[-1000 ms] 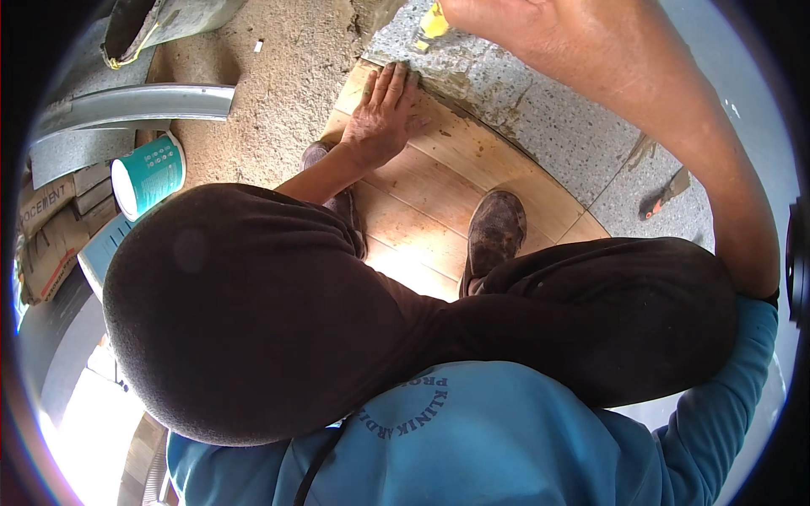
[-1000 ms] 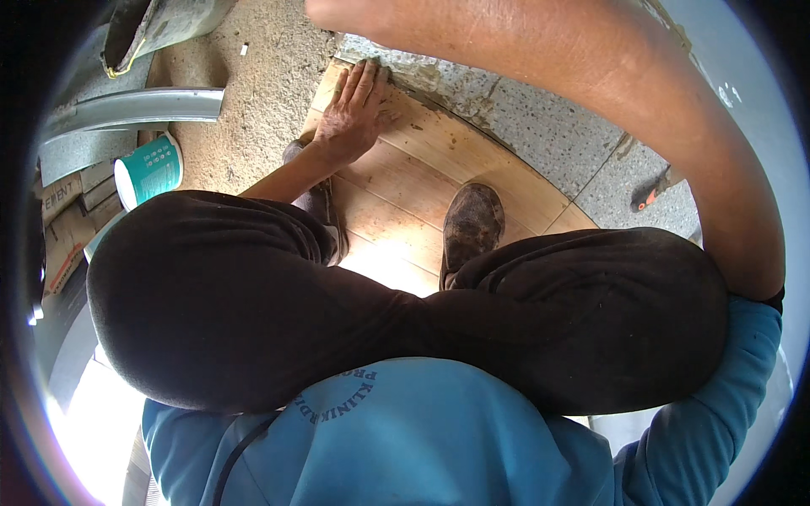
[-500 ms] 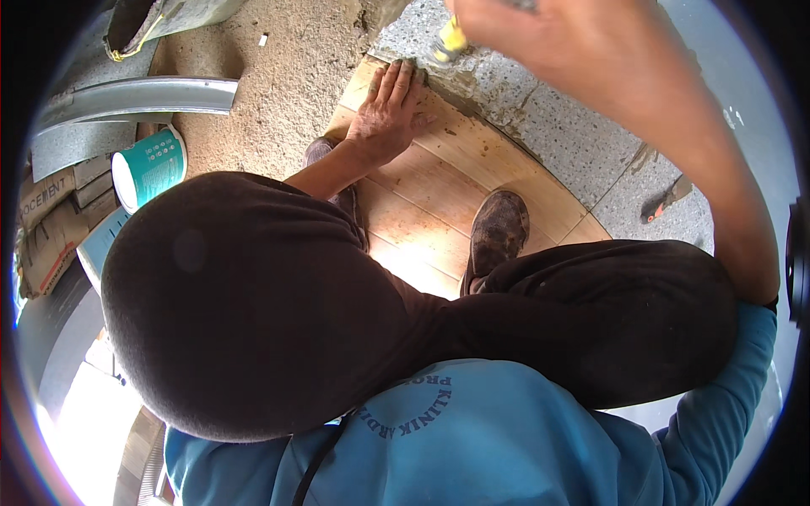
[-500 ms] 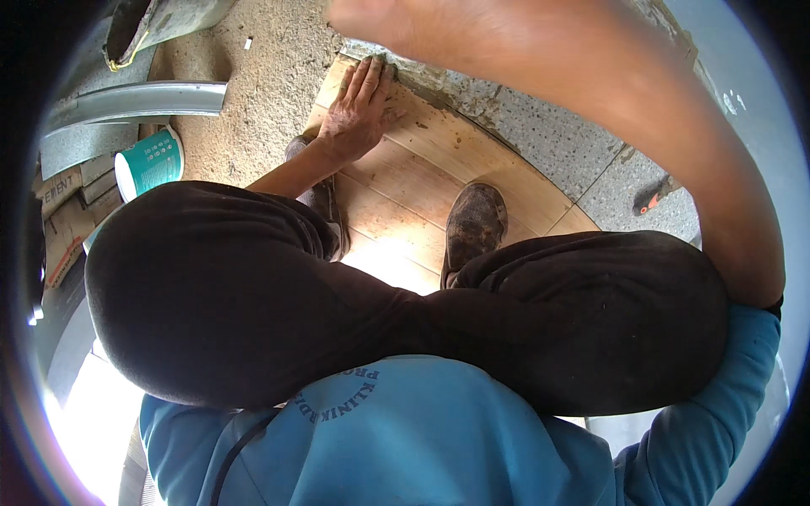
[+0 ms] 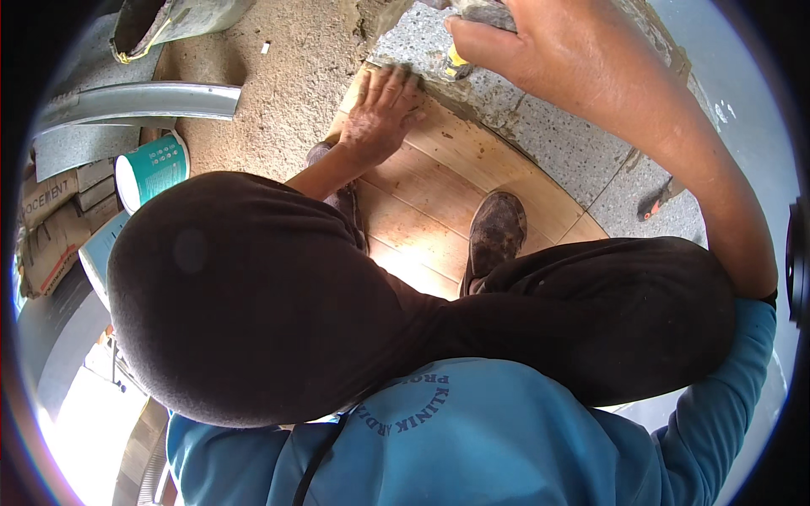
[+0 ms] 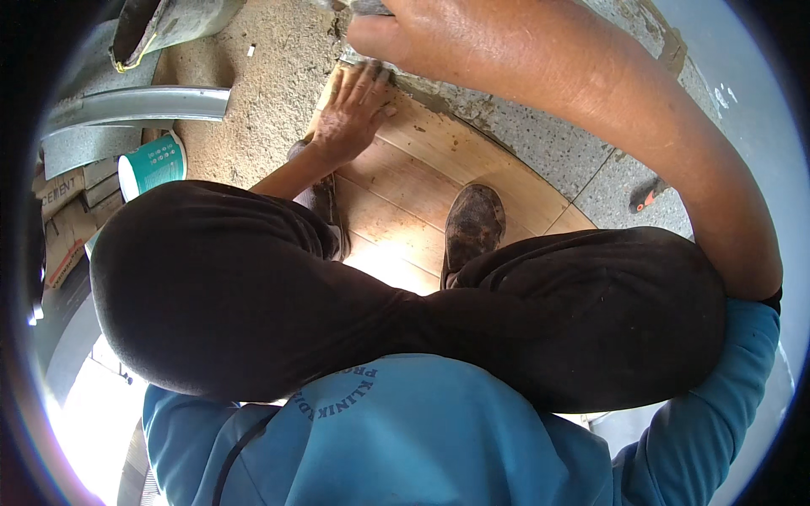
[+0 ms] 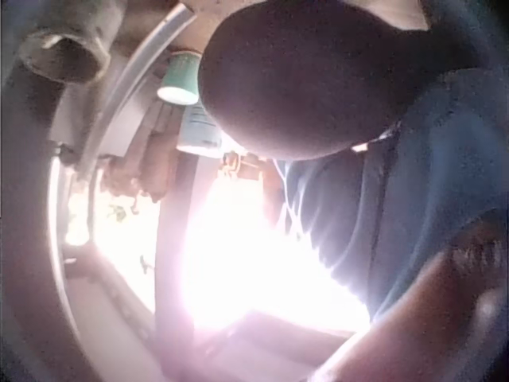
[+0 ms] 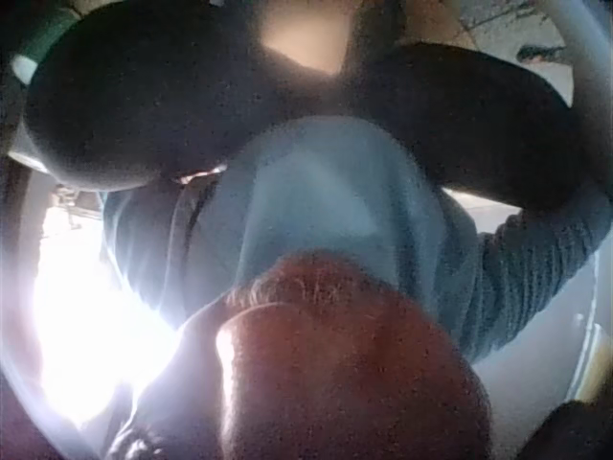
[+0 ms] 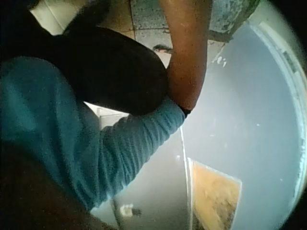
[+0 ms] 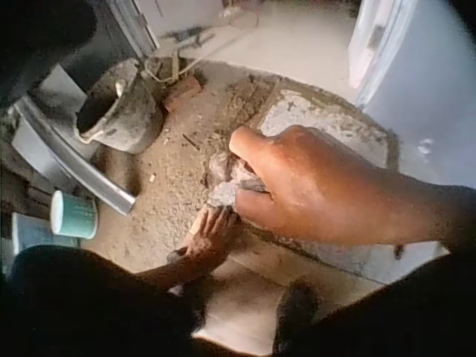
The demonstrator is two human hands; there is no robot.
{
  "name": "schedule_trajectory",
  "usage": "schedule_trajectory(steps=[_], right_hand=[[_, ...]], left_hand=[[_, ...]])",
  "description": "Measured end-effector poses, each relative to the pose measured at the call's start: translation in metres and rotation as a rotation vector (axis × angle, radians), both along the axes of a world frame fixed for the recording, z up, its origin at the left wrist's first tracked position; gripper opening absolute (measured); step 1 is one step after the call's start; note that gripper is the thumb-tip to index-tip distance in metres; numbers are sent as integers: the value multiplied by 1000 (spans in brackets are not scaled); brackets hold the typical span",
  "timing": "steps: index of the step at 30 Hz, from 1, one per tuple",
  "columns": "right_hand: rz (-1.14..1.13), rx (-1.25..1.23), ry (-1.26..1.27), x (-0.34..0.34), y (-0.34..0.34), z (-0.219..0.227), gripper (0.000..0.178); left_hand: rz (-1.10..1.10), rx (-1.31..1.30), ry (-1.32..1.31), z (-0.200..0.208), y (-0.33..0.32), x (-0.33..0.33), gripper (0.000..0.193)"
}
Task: Replacing or repairing a floor tile by applying adhesive and leveling the tile.
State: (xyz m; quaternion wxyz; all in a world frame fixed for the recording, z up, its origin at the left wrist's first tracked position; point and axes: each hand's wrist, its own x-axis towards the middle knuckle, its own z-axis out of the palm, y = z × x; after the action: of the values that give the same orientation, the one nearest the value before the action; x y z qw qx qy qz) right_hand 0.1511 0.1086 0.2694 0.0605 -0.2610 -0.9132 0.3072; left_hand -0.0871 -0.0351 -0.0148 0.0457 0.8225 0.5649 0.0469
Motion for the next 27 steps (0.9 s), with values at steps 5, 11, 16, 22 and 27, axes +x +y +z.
schedule_trajectory(steps=[5, 11, 16, 22, 27], right_hand=[[34, 75, 109, -7, -4, 1, 24], [-190, -230, -203, -32, -11, 54, 24], [-39, 365, 205, -28, -19, 20, 20], [-57, -7, -50, -23, 4, 11, 18], [-102, 257, 224, -26, -6, 18, 19]], left_hand=[[91, 26, -3, -7, 6, -14, 77], [75, 63, 11, -12, 5, -17, 74], [73, 86, 4, -12, 6, -16, 74], [73, 55, -9, -8, 7, -16, 74], [65, 62, -40, -8, 7, -16, 74]])
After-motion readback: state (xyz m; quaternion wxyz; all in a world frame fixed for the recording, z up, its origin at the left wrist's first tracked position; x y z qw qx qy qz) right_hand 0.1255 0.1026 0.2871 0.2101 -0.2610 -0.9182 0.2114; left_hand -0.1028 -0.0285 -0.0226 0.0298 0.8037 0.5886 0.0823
